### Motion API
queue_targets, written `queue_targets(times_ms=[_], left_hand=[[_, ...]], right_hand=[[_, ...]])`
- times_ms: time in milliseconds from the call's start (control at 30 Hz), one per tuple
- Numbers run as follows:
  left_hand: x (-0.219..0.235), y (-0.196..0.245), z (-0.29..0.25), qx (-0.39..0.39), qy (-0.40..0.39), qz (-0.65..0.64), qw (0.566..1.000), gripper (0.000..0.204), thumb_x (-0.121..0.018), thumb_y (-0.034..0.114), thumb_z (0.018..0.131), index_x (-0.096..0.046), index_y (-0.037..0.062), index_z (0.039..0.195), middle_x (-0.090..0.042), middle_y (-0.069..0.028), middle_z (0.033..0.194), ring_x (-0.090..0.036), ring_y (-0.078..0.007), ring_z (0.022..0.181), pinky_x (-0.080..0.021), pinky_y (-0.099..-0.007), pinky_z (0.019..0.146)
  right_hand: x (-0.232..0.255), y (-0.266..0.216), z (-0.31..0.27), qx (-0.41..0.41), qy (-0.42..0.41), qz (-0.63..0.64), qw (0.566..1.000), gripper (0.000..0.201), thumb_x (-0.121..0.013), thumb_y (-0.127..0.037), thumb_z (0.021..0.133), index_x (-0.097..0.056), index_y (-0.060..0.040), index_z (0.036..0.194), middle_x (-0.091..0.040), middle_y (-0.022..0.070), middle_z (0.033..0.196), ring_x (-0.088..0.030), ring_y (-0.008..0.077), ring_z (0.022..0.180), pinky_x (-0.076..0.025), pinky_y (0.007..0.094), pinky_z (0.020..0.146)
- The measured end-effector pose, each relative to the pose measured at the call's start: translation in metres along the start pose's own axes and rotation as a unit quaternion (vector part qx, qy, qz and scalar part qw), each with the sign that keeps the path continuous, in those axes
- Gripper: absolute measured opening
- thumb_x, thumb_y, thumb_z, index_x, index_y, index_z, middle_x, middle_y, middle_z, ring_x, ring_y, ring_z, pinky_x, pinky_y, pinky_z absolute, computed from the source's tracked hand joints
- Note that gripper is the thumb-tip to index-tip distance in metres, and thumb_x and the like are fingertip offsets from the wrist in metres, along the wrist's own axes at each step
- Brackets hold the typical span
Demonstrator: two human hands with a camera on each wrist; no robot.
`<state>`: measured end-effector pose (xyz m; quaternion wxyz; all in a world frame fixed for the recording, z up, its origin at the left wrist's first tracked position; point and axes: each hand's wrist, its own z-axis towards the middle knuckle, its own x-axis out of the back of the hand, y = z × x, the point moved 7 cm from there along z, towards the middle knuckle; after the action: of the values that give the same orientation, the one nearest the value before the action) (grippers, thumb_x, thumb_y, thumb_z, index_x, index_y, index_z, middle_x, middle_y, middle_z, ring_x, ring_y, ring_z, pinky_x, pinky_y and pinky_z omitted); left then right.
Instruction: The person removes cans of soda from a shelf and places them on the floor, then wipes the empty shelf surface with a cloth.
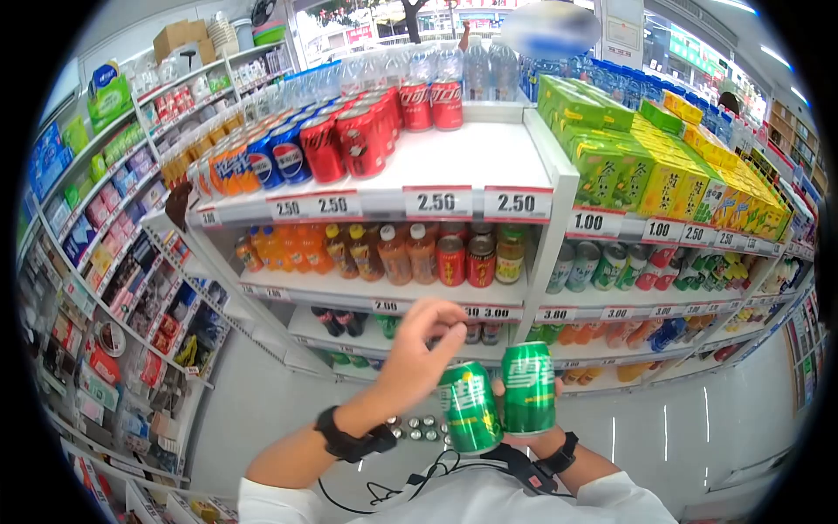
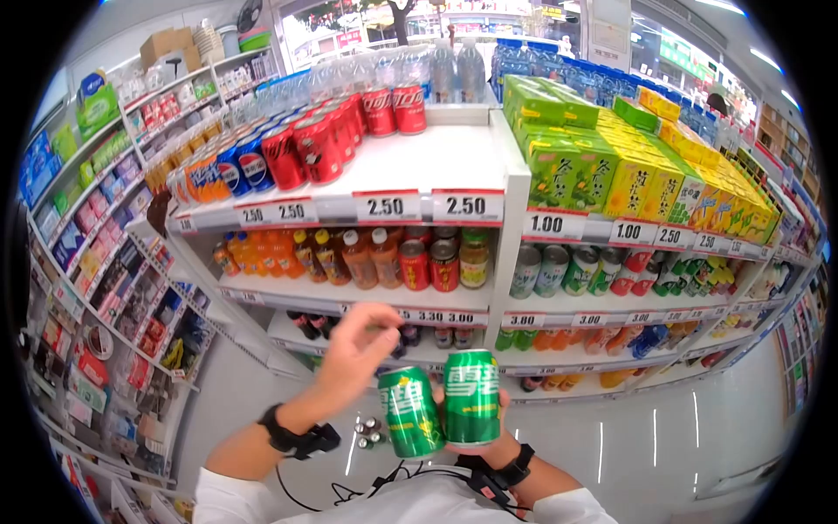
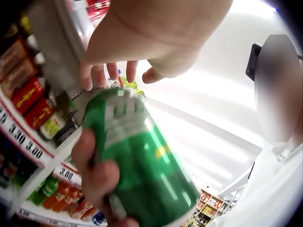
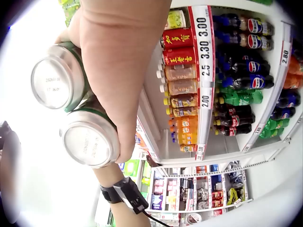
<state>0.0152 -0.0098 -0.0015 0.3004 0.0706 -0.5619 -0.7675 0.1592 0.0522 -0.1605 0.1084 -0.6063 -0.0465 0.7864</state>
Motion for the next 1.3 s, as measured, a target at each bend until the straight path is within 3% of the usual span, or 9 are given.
queue_targets(times_ms=[100,167,300,433,467,600,800,1033,1300], left_hand=[[0.02,0.063,0.072,-0.064,0.004,-0.038,0.997,0.019,-0.063,0.017,0.096,-0.063,0.0032,0.11,-0.058,-0.0073,0.111,-0.06,-0.0162,0.099,-0.05,-0.0325,0.089],[0.042,0.111,0.135,-0.209,0.066,0.203,0.954,0.02,-0.063,0.015,0.097,-0.064,-0.0012,0.108,-0.064,-0.0071,0.103,-0.061,-0.0154,0.099,-0.048,-0.0296,0.092],[0.073,0.156,0.272,-0.288,0.157,0.428,0.842,0.031,-0.061,0.023,0.095,-0.066,-0.0039,0.111,-0.07,-0.0128,0.103,-0.066,-0.02,0.095,-0.051,-0.0316,0.087],[0.101,0.115,0.392,-0.135,0.103,0.475,0.864,0.039,-0.063,0.032,0.091,-0.068,-0.0036,0.107,-0.071,-0.0166,0.099,-0.069,-0.0259,0.088,-0.053,-0.0365,0.081],[0.102,0.103,0.41,-0.102,0.083,0.512,0.849,0.043,-0.064,0.036,0.089,-0.069,-0.0028,0.106,-0.072,-0.0182,0.099,-0.069,-0.0286,0.086,-0.054,-0.0389,0.079],[0.094,0.075,0.444,-0.019,0.042,0.611,0.791,0.07,-0.053,0.058,0.087,-0.07,-0.005,0.113,-0.067,-0.0324,0.114,-0.066,-0.0421,0.105,-0.05,-0.0474,0.093],[0.108,0.038,0.489,0.084,0.068,0.62,0.777,0.094,-0.057,0.079,0.078,-0.068,-0.002,0.123,-0.064,-0.0284,0.126,-0.062,-0.0402,0.118,-0.048,-0.0452,0.098],[0.102,-0.002,0.51,0.064,-0.033,0.59,0.804,0.097,-0.059,0.079,0.078,-0.057,0.0042,0.14,-0.062,-0.0273,0.13,-0.062,-0.038,0.118,-0.047,-0.0408,0.099],[0.08,0.023,0.484,0.128,-0.025,0.593,0.794,0.109,-0.066,0.078,0.068,-0.054,-0.0055,0.138,-0.064,-0.0298,0.125,-0.063,-0.0418,0.116,-0.05,-0.0421,0.097]], right_hand=[[0.004,-0.041,-0.011,0.057,0.022,-0.061,0.996,0.107,-0.08,-0.073,0.063,-0.048,0.009,0.123,-0.067,0.0154,0.09,-0.071,0.0224,0.077,-0.061,0.0316,0.065],[0.01,-0.071,-0.022,0.07,-0.012,-0.106,0.992,0.107,-0.083,-0.07,0.061,-0.049,0.0095,0.123,-0.067,0.0142,0.091,-0.07,0.0214,0.076,-0.061,0.0313,0.066],[0.028,-0.117,-0.046,0.184,-0.02,-0.065,0.981,0.105,-0.086,-0.062,0.064,-0.047,0.0123,0.127,-0.063,0.024,0.112,-0.07,0.0293,0.086,-0.062,0.036,0.071],[0.077,-0.146,-0.074,0.127,-0.117,-0.009,0.985,0.101,-0.081,-0.066,0.069,-0.046,0.0081,0.129,-0.063,0.0277,0.109,-0.07,0.0411,0.088,-0.061,0.0546,0.073],[0.07,-0.157,-0.076,0.21,-0.084,-0.035,0.973,0.101,-0.079,-0.068,0.068,-0.049,0.012,0.122,-0.065,0.0288,0.104,-0.07,0.0401,0.083,-0.061,0.0527,0.071],[0.092,-0.187,-0.102,0.253,-0.006,-0.078,0.964,0.093,-0.075,-0.07,0.073,-0.053,0.0029,0.125,-0.065,0.0198,0.102,-0.068,0.0326,0.082,-0.059,0.0445,0.07],[0.104,-0.221,-0.121,0.285,0.059,-0.092,0.952,0.093,-0.075,-0.07,0.073,-0.053,0.0029,0.125,-0.065,0.0198,0.102,-0.068,0.0325,0.083,-0.059,0.0445,0.071],[0.108,-0.244,-0.116,0.29,0.096,-0.097,0.947,0.093,-0.075,-0.07,0.073,-0.053,0.0029,0.125,-0.065,0.0199,0.102,-0.068,0.0324,0.083,-0.059,0.0446,0.071],[0.111,-0.251,-0.116,0.295,0.106,-0.104,0.944,0.093,-0.075,-0.07,0.073,-0.053,0.0029,0.125,-0.065,0.0199,0.103,-0.068,0.0323,0.084,-0.059,0.0446,0.072]])
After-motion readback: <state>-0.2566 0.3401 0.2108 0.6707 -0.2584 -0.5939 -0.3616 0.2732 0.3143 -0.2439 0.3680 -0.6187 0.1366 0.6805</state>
